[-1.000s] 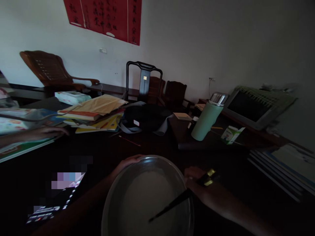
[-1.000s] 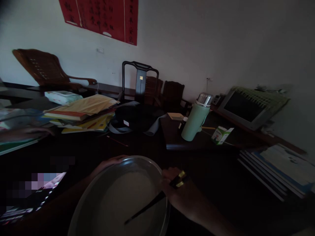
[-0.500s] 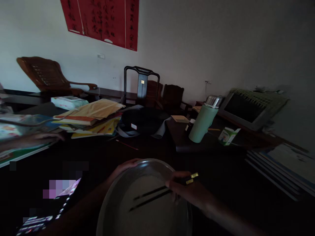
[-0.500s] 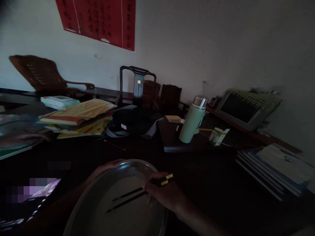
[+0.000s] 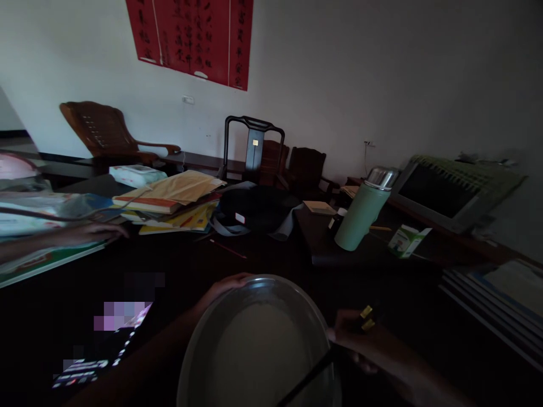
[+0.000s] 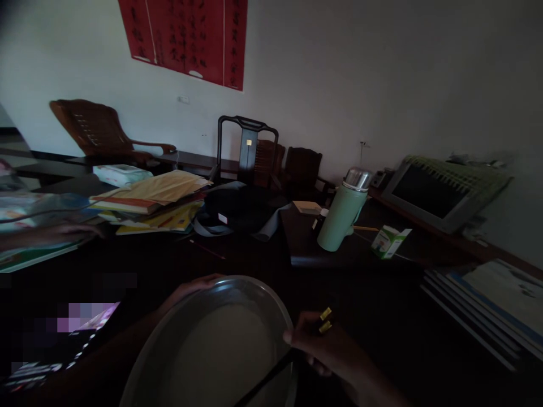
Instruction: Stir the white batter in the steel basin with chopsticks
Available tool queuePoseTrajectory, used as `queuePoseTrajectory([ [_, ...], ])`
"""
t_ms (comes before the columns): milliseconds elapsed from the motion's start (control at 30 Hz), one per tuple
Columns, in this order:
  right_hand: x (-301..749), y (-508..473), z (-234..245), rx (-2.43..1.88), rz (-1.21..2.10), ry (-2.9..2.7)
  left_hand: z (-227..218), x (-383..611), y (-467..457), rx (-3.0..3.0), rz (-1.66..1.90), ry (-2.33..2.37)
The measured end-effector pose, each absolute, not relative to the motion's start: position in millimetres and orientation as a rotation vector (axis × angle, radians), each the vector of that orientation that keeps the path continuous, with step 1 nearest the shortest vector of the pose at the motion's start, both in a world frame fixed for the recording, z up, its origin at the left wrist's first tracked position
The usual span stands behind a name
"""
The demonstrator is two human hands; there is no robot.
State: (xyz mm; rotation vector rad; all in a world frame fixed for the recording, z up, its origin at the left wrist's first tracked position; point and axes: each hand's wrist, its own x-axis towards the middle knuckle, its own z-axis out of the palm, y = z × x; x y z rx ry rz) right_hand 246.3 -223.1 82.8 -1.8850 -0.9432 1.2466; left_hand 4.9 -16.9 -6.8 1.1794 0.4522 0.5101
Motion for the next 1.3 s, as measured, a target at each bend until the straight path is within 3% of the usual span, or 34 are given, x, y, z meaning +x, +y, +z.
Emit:
queuePoseTrajectory([
  [267,245.6,-208.2,55.4,-1.826,1.385,-0.833,-3.8,0.9,-18.8,1.126,0.484,0.427],
  [767,237.7,-198.5,90.5,-1.769,0.99,-1.102,13.0,1.0,-32.3,1.186,0.54,0.447],
  [1067,273.4,-216.4,88.8,-1.806,1.329,-1.122,8.3,2.5,-29.5,1.148,0.519,0.446],
  [1300,236.8,-209.6,54.7,-1.698,1.312,-1.058,-1.3,1.6,-23.2,1.107,0.483,0.442],
])
